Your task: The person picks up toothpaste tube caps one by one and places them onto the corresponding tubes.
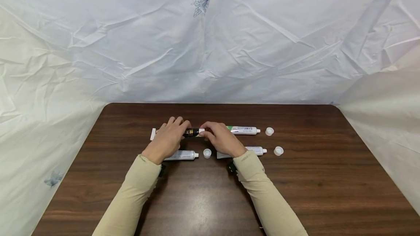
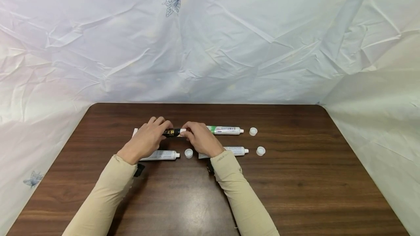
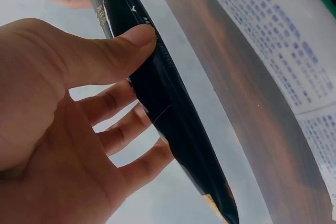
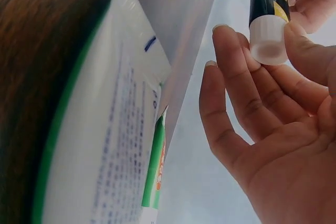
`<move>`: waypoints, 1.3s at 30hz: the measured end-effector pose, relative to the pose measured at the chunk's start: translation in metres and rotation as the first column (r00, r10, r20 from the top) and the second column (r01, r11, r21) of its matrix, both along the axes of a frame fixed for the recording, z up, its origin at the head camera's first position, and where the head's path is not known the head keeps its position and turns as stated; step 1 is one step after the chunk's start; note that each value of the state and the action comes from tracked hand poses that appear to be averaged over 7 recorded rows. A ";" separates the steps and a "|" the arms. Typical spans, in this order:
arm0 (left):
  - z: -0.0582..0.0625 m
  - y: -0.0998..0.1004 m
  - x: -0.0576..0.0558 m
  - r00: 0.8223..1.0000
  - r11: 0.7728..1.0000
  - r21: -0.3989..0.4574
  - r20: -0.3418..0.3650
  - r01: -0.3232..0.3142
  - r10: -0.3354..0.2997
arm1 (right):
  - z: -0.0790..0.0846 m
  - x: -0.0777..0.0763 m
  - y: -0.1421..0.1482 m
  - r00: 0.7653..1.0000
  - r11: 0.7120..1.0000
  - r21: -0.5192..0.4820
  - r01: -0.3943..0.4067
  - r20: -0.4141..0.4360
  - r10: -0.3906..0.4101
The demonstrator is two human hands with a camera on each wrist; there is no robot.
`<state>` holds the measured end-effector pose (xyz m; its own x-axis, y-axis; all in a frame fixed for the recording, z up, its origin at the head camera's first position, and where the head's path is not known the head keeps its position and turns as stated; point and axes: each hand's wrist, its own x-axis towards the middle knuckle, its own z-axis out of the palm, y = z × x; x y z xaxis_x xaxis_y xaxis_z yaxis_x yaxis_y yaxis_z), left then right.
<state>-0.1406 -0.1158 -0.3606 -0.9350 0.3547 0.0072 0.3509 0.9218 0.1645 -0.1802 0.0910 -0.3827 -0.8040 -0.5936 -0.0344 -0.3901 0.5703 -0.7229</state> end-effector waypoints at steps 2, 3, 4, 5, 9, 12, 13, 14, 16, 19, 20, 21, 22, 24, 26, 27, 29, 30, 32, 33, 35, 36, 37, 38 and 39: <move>0.000 0.000 -0.001 1.000 1.000 -0.003 -0.012 -0.006 0.006 | 0.001 0.000 0.000 1.000 1.000 0.003 0.003 -0.007 -0.003; -0.001 -0.001 -0.001 1.000 1.000 -0.004 -0.016 -0.010 0.010 | 0.001 -0.001 -0.001 1.000 1.000 0.003 0.003 -0.012 -0.003; -0.001 -0.001 -0.002 1.000 1.000 -0.004 -0.019 -0.015 0.015 | 0.001 -0.001 0.000 1.000 1.000 0.007 0.005 -0.019 -0.005; -0.001 -0.002 -0.002 1.000 1.000 -0.005 -0.018 -0.022 0.022 | 0.002 -0.001 0.000 1.000 1.000 0.006 0.010 -0.019 -0.010; -0.003 -0.004 -0.005 0.999 0.999 0.001 0.005 -0.051 0.051 | 0.003 -0.004 0.003 0.999 0.999 0.001 0.041 -0.029 -0.041; -0.006 -0.004 -0.008 0.998 0.998 0.018 0.009 -0.068 0.068 | 0.004 -0.006 0.006 0.998 0.999 -0.009 0.053 -0.031 -0.053; -0.007 -0.004 -0.009 0.998 0.997 0.025 0.006 -0.069 0.069 | 0.005 -0.007 0.007 0.998 0.999 -0.010 0.051 -0.034 -0.052; -0.009 -0.004 -0.010 0.998 0.997 0.032 0.002 -0.070 0.070 | 0.005 -0.007 0.007 0.998 0.999 -0.012 0.050 -0.034 -0.050; -0.012 -0.004 -0.011 0.997 0.997 0.036 -0.002 -0.075 0.075 | 0.005 -0.008 0.008 0.998 0.999 -0.013 0.048 -0.029 -0.048; -0.018 -0.004 -0.012 0.997 0.996 0.034 -0.001 -0.081 0.081 | 0.005 -0.008 0.009 0.998 0.999 -0.008 0.049 -0.026 -0.050; -0.019 -0.003 -0.011 0.996 0.996 0.033 0.000 -0.084 0.084 | 0.004 -0.008 0.009 0.998 0.999 -0.006 0.051 -0.025 -0.051; -0.020 -0.003 -0.011 0.996 0.996 0.032 0.004 -0.087 0.087 | 0.004 -0.007 0.009 0.998 0.999 -0.002 0.052 -0.026 -0.052; -0.021 -0.003 -0.011 0.996 0.995 0.032 0.007 -0.090 0.090 | 0.003 -0.007 0.009 0.998 0.999 0.002 0.052 -0.027 -0.052; -0.023 -0.003 -0.010 0.996 0.995 0.032 0.010 -0.093 0.092 | 0.003 -0.007 0.010 0.998 0.999 0.008 0.052 -0.028 -0.051; -0.025 -0.003 -0.011 0.995 0.995 0.030 0.015 -0.095 0.095 | 0.003 -0.008 0.010 0.998 0.999 0.011 0.053 -0.028 -0.053; -0.026 -0.003 -0.012 0.995 0.995 0.030 0.017 -0.096 0.095 | 0.003 -0.008 0.010 0.998 0.998 0.012 0.054 -0.030 -0.054; -0.029 -0.004 -0.014 0.995 0.995 0.027 0.018 -0.098 0.098 | 0.003 -0.008 0.010 0.998 0.998 0.013 0.057 -0.032 -0.057; -0.031 -0.004 -0.014 0.995 0.995 0.027 0.021 -0.100 0.099 | 0.004 -0.008 0.009 0.998 0.998 0.014 0.059 -0.034 -0.058; -0.033 -0.005 -0.015 0.995 0.995 0.024 0.026 -0.102 0.101 | 0.004 -0.008 0.009 0.998 0.998 0.012 0.061 -0.033 -0.060; -0.034 -0.005 -0.016 0.994 0.994 0.023 0.029 -0.103 0.103 | 0.004 -0.008 0.009 0.998 0.998 0.012 0.062 -0.033 -0.061; -0.035 -0.005 -0.016 0.994 0.995 0.016 0.033 -0.103 0.103 | 0.005 -0.008 0.009 0.998 0.998 0.011 0.061 -0.027 -0.060; -0.036 -0.005 -0.017 0.994 0.995 0.015 0.034 -0.103 0.102 | 0.005 -0.008 0.009 0.998 0.998 0.010 0.062 -0.025 -0.061; -0.036 -0.005 -0.017 0.994 0.995 0.015 0.032 -0.101 0.101 | 0.005 -0.008 0.009 0.998 0.998 0.009 0.061 -0.024 -0.061; -0.036 -0.005 -0.018 0.995 0.995 0.016 0.031 -0.099 0.099 | 0.005 -0.008 0.009 0.998 0.998 0.011 0.061 -0.023 -0.061; -0.036 -0.005 -0.018 0.995 0.995 0.021 0.030 -0.098 0.097 | 0.005 -0.009 0.009 0.998 0.998 0.013 0.061 -0.024 -0.061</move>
<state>-0.1586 -0.1206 -0.3967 -0.9649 0.2621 -0.0131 0.2547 0.9473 0.1945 -0.1887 0.1005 -0.3775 -0.8395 -0.5428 -0.0230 -0.3708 0.6034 -0.7060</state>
